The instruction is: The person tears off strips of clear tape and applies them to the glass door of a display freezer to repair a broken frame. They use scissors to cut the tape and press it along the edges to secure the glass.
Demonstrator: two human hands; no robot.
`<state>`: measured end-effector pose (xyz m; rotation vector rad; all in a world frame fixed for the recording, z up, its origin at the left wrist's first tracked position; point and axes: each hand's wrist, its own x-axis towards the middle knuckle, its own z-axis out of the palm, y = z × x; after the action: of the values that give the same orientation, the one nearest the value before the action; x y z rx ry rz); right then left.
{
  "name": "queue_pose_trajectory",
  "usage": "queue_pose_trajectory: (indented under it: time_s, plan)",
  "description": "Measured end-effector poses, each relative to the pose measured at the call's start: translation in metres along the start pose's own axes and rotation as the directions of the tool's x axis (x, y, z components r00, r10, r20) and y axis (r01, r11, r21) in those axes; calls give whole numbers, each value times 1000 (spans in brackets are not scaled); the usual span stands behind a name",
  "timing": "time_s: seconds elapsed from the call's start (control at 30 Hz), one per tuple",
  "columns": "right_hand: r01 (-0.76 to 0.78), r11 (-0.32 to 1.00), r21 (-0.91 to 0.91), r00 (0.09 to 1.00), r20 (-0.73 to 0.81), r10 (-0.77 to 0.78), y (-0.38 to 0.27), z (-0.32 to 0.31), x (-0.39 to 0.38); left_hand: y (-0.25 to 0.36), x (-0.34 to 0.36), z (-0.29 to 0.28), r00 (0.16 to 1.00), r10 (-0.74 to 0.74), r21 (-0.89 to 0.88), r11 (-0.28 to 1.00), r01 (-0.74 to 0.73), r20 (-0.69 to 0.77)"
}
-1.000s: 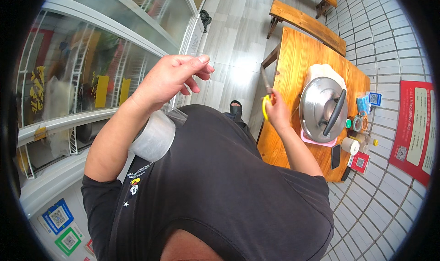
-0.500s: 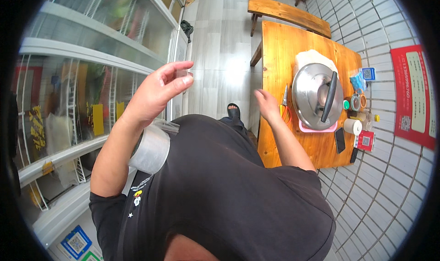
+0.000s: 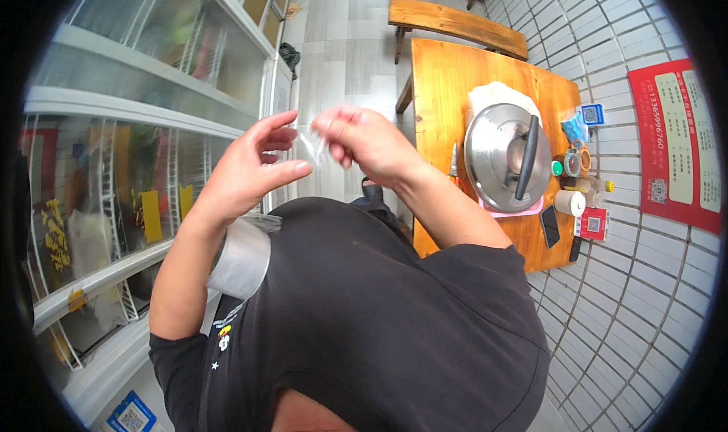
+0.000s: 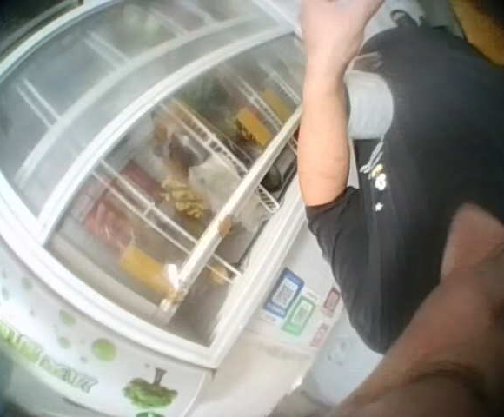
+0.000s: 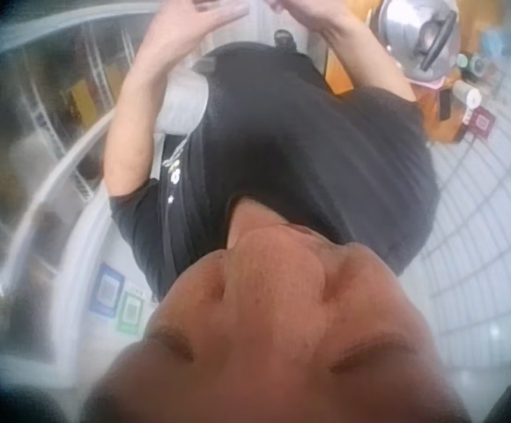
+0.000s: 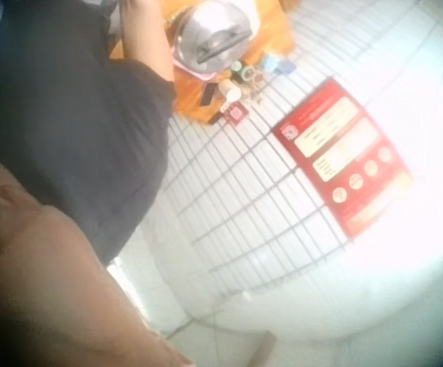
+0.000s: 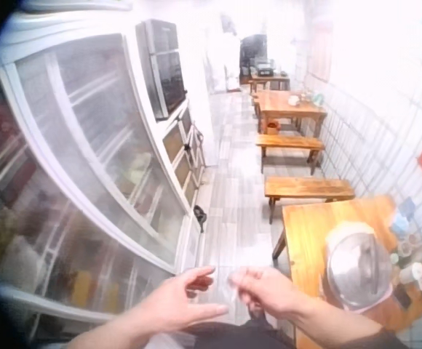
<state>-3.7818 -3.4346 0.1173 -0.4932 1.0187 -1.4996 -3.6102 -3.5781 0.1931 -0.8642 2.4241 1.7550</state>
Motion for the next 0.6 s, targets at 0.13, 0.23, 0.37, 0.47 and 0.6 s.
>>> queue_pose_trajectory:
  time_s: [0.13,0.23,0.37,0.47,0.6]
  plan:
    - [158,911,-382,782,-515,-351,13,-108,33,3,0,2,995,-56,-107,993,47,-87]
    - [-281,367,-887,395,-455,-798,30,-215,42,3,4,1,987,-71,-168,985,47,-144]
    - [-547,-76,-834,631,-351,-692,90,-305,38,3,8,3,983,-115,-218,972,82,-141]
    - [-590,-259,-765,776,-448,-444,140,-313,38,7,10,5,977,-123,-223,971,83,-172]
    - [-528,-238,-815,819,-415,-397,165,-293,22,13,11,4,970,-144,-263,961,89,-197]
